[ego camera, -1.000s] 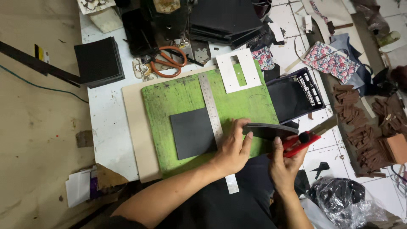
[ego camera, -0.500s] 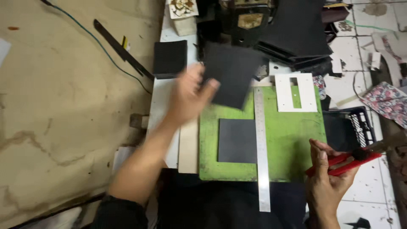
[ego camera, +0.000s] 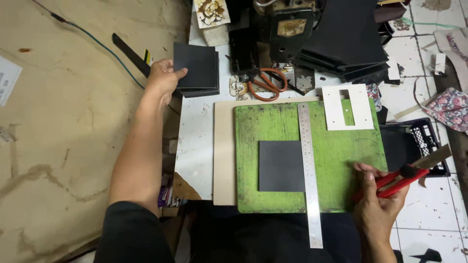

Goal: The person uses a metal ruler and a red utility knife to cut a black rectangular sheet on a green cutting mat. They align a white template over the sheet, score along the ruler, and remove the cut piece. The person repeats the process on another sheet, stacking the finished pieces aside.

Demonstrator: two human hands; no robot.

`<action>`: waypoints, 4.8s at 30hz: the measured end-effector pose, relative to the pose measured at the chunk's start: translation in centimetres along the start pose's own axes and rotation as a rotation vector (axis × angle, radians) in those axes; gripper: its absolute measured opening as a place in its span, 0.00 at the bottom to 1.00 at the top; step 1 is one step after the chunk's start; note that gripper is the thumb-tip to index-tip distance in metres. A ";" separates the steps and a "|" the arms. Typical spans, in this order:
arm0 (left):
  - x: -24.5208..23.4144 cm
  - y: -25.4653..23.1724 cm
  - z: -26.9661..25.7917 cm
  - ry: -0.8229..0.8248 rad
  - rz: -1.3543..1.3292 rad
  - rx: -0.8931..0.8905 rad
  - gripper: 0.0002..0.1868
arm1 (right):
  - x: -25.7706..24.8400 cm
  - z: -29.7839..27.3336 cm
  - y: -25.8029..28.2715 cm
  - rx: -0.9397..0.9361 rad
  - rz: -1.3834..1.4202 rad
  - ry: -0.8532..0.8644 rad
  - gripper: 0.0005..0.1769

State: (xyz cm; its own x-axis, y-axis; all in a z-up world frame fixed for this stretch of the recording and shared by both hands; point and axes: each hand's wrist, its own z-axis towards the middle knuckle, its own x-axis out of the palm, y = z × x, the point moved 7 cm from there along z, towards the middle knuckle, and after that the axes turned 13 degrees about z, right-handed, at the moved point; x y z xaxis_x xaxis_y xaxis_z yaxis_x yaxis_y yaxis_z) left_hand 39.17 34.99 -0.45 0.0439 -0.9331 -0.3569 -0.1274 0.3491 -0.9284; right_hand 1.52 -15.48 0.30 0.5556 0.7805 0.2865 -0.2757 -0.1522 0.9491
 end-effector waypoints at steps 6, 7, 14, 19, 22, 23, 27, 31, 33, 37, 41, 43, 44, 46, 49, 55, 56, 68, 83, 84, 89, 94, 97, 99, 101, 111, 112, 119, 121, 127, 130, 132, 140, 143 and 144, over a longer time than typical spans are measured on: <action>-0.6 5.7 4.5 -0.072 0.214 -0.094 0.40 | 0.5 0.1 0.8 -0.009 -0.118 0.006 0.12; -0.3 5.6 4.2 -0.067 0.215 -0.094 0.40 | 0.5 0.1 0.7 -0.008 -0.120 0.001 0.12; 0.4 5.9 4.0 -0.043 0.100 -0.049 0.10 | 0.3 0.1 0.1 0.001 -0.019 -0.001 0.13; -1.2 6.1 3.9 -0.130 0.332 -0.073 0.29 | 0.6 0.2 0.7 -0.011 -0.027 -0.012 0.10; -2.9 4.2 2.8 -0.205 0.725 0.079 0.26 | 0.3 0.4 0.2 -0.005 -0.045 -0.015 0.12; -3.4 4.6 2.5 -0.206 0.732 0.022 0.31 | 0.0 0.5 0.0 -0.034 -0.067 -0.022 0.14; -4.5 -0.8 -2.3 -0.335 0.858 0.247 0.30 | -1.1 0.6 -1.3 -0.025 -0.085 -0.028 0.26; -1.5 -7.2 -10.2 -0.273 0.592 0.489 0.14 | -0.7 0.6 -0.8 -0.029 -0.065 -0.031 0.23; 1.6 -10.9 -14.8 -0.261 0.667 0.536 0.09 | -0.5 0.5 -0.6 -0.034 -0.041 -0.027 0.19; 6.9 -12.6 -21.3 -0.097 0.677 0.697 0.06 | -0.5 0.5 -0.4 -0.034 -0.047 -0.023 0.16; 12.8 -13.3 -25.9 0.266 0.764 0.787 0.10 | -0.4 0.5 -0.4 -0.040 -0.028 -0.014 0.17; 14.6 -13.1 -28.1 0.347 0.853 0.940 0.16 | -0.4 0.6 -0.4 -0.039 -0.017 -0.017 0.17; 15.2 -12.5 -28.8 0.380 0.860 0.976 0.18 | -0.5 0.5 -0.4 -0.048 -0.009 -0.017 0.17; 16.0 -11.2 -29.4 0.414 0.866 1.006 0.20 | -0.5 0.5 -0.4 -0.054 -0.002 -0.015 0.16; 16.8 -10.4 -30.1 0.391 0.902 1.156 0.23 | -0.5 0.4 -0.5 -0.051 0.008 -0.016 0.16; 17.3 -9.2 -30.3 0.461 0.955 1.101 0.28 | -0.4 0.5 -0.2 -0.057 0.006 -0.030 0.16; 17.3 -9.0 -30.3 0.469 0.963 1.091 0.28 | -0.4 0.4 -0.1 -0.056 -0.002 -0.034 0.16; 17.3 -8.2 -30.1 0.632 0.940 0.926 0.32 | -0.4 -0.1 0.5 -0.005 -0.024 -0.002 0.15; 17.7 -6.3 -29.9 0.660 0.885 0.867 0.36 | -3.3 -11.2 -2.5 0.553 -0.388 0.252 0.16; 17.6 -6.5 -29.8 0.653 0.869 0.862 0.36 | -3.4 -11.7 -3.3 0.585 -0.267 0.237 0.17; 17.5 -6.6 -29.9 0.673 0.869 0.853 0.36 | -0.7 -12.7 -3.7 0.616 -0.095 0.278 0.27; 17.4 -7.1 -30.0 0.644 0.873 0.899 0.37 | 2.3 -13.8 -4.6 0.612 -0.092 0.314 0.30; 17.5 -6.8 -29.9 0.664 0.912 0.847 0.38 | 3.7 -13.9 -4.6 0.585 -0.123 0.348 0.25; 17.4 -7.0 -29.8 0.641 0.882 0.844 0.41 | 4.9 -13.8 -4.3 0.584 -0.103 0.399 0.26; 17.4 -7.7 -29.8 0.653 0.855 0.826 0.41 | 5.5 -14.1 -4.5 0.619 -0.057 0.398 0.27; 17.7 -6.4 -29.6 0.713 0.953 0.735 0.43 | 5.7 -12.1 -1.9 0.377 -0.593 0.671 0.18; 17.6 -6.5 -29.7 0.710 0.952 0.736 0.43 | 5.9 -11.4 -1.4 0.374 -0.595 0.673 0.18; 17.0 -7.3 -29.9 0.742 0.823 0.731 0.38 | 11.5 -3.4 4.5 0.143 -0.536 0.450 0.08; 17.0 -7.2 -29.9 0.754 0.816 0.724 0.38 | 10.6 -1.1 4.0 0.098 -0.507 0.421 0.10; 17.2 -6.5 -29.8 0.737 0.857 0.738 0.40 | 2.3 9.0 0.4 -0.148 -0.615 0.216 0.22; 17.1 -7.0 -29.9 0.743 0.867 0.736 0.40 | 1.8 11.7 -0.2 0.006 -0.854 0.078 0.30; 17.0 -7.0 -29.8 0.743 0.866 0.694 0.39 | 2.5 12.8 -0.6 0.003 -0.845 0.082 0.33; 17.2 -6.2 -29.7 0.779 0.889 0.607 0.40 | 5.0 13.8 -0.9 0.023 -0.950 0.133 0.44; 17.1 -6.7 -29.6 0.784 0.875 0.589 0.40 | 4.7 14.1 -1.3 0.075 -0.942 0.113 0.45; 17.0 -7.0 -29.6 0.789 0.854 0.565 0.40 | 4.6 14.3 -1.4 0.090 -0.928 0.106 0.46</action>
State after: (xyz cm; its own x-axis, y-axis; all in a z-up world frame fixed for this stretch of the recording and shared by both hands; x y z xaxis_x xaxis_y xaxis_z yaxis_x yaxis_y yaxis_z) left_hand 11.44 14.11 3.00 -0.4613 -0.1285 -0.8779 0.6176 0.6639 -0.4217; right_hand 15.68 -20.32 2.11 0.4474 0.6634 -0.5997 0.3066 0.5162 0.7997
